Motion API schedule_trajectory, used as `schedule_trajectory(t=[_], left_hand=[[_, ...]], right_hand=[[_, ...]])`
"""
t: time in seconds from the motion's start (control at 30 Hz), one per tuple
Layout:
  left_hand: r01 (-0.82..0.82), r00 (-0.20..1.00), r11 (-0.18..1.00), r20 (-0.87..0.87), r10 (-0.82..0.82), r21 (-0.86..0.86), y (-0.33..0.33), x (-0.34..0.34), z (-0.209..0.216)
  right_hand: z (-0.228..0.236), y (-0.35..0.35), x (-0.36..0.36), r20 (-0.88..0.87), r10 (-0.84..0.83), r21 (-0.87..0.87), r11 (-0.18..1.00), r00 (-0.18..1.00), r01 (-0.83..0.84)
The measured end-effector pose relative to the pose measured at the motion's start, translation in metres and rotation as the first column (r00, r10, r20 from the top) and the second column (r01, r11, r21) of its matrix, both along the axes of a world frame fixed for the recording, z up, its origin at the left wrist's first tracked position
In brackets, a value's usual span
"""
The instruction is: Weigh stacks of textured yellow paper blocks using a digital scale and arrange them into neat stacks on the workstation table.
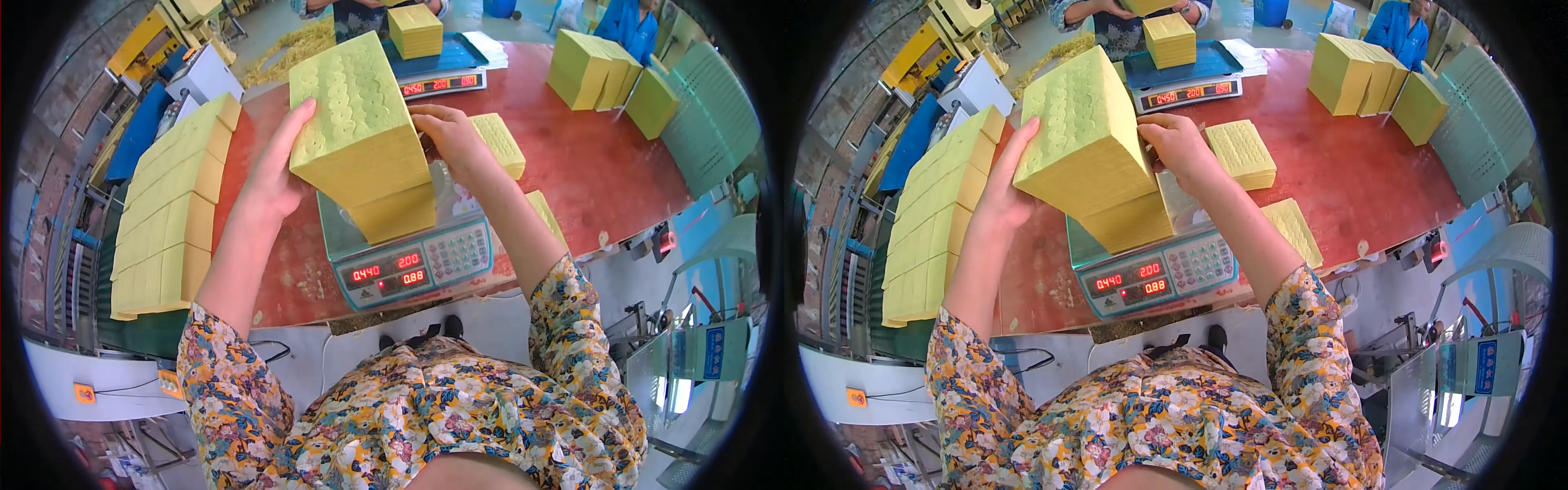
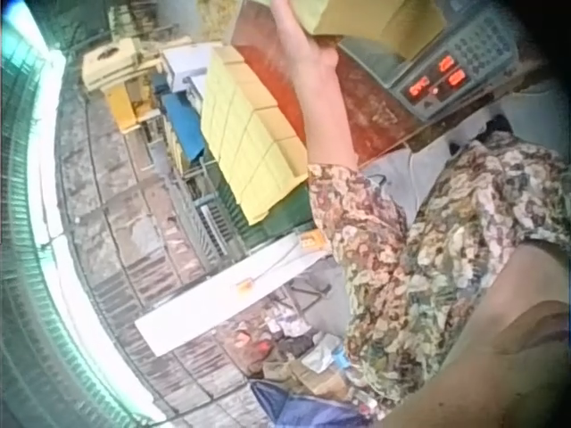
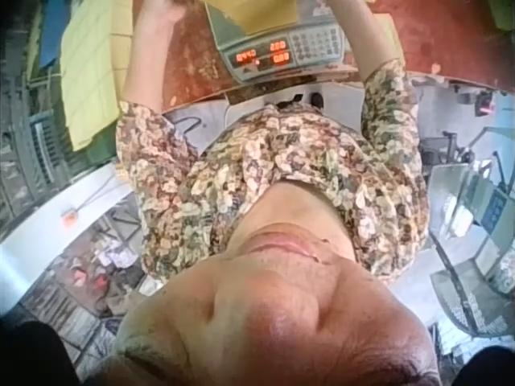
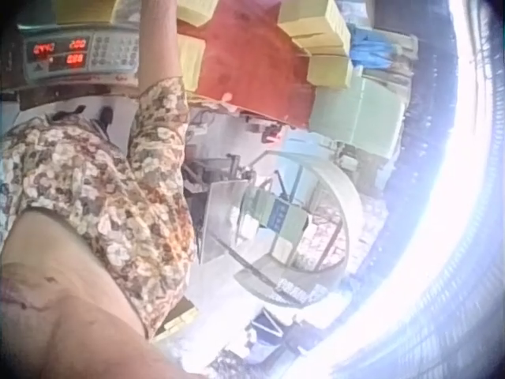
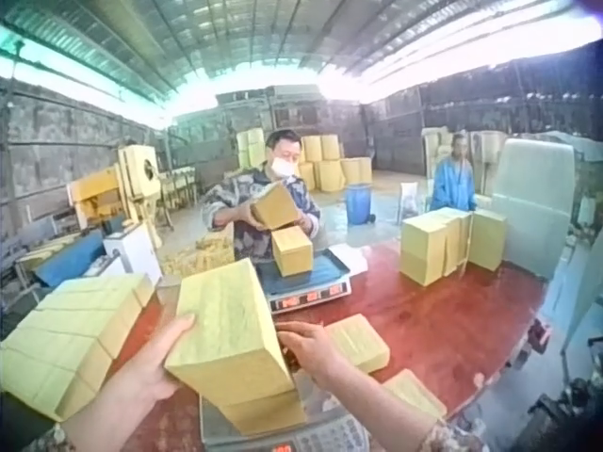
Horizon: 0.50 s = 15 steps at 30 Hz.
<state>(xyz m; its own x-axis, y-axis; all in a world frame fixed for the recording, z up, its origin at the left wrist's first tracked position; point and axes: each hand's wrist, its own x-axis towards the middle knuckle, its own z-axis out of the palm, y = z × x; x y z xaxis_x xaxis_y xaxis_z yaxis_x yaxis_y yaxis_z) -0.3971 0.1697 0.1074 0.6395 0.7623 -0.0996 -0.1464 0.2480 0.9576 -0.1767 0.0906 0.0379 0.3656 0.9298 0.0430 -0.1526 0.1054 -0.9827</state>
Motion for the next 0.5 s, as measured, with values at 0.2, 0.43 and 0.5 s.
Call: schedule_trajectory(t=[0.2,0.43,0.5], left_hand=[[-0.028,0.993,1.0,-0.115,0.027,-0.006,-0.003,0.009,0.0],[-0.018,0.98,1.0,-0.198,0.023,0.024,0.003,0.007,-0.005],[-0.015,0.979,1.0,-0.203,0.018,0.02,0.006,0.005,-0.006]], right_hand=[[-0.012,0.006,0.006,0.01,-0.005,-0.002,1.0,1.0,0.005],[-0.02,0.005,0.003,0.059,-0.039,-0.033,0.999,0.997,0.041],[-0.024,0.006,0.002,0.086,-0.071,-0.011,0.997,0.994,0.073]])
